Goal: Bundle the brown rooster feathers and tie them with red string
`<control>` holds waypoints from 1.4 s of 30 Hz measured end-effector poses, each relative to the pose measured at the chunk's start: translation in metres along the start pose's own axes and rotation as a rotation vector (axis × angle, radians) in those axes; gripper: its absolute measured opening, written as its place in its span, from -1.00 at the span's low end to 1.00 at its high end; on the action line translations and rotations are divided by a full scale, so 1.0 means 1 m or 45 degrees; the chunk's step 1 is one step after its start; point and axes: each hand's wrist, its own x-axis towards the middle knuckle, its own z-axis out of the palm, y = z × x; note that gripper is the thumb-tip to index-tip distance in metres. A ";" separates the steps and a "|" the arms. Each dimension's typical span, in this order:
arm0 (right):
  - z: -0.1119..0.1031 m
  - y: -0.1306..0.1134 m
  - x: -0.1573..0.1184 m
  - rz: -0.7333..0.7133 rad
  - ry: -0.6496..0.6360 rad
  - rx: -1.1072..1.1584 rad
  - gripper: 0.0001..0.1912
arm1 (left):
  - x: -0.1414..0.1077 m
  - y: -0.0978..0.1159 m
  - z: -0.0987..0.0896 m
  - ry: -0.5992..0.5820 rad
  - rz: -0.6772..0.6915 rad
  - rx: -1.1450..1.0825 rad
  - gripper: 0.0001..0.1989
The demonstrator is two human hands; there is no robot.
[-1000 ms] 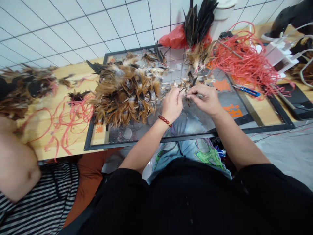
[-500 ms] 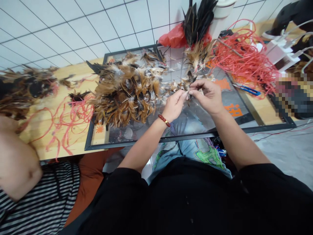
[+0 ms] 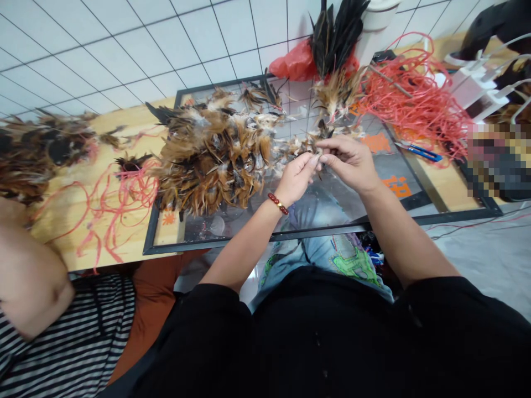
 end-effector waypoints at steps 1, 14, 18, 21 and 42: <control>-0.001 0.000 0.000 0.002 -0.038 0.016 -0.60 | 0.000 0.001 0.000 -0.009 -0.019 -0.027 -0.54; -0.015 0.040 0.007 0.238 0.307 0.353 -0.49 | 0.002 0.006 -0.004 0.020 -0.166 -0.161 -0.59; -0.041 0.063 0.015 0.279 0.274 0.449 -0.45 | 0.004 0.005 -0.006 0.177 -0.155 -0.172 -0.61; -0.047 0.064 0.015 0.329 0.228 0.598 -0.47 | 0.005 0.001 -0.006 0.201 -0.166 -0.202 -0.64; -0.001 0.023 -0.001 0.016 -0.051 0.021 -0.59 | -0.001 0.011 -0.001 -0.145 -0.364 -0.467 -0.69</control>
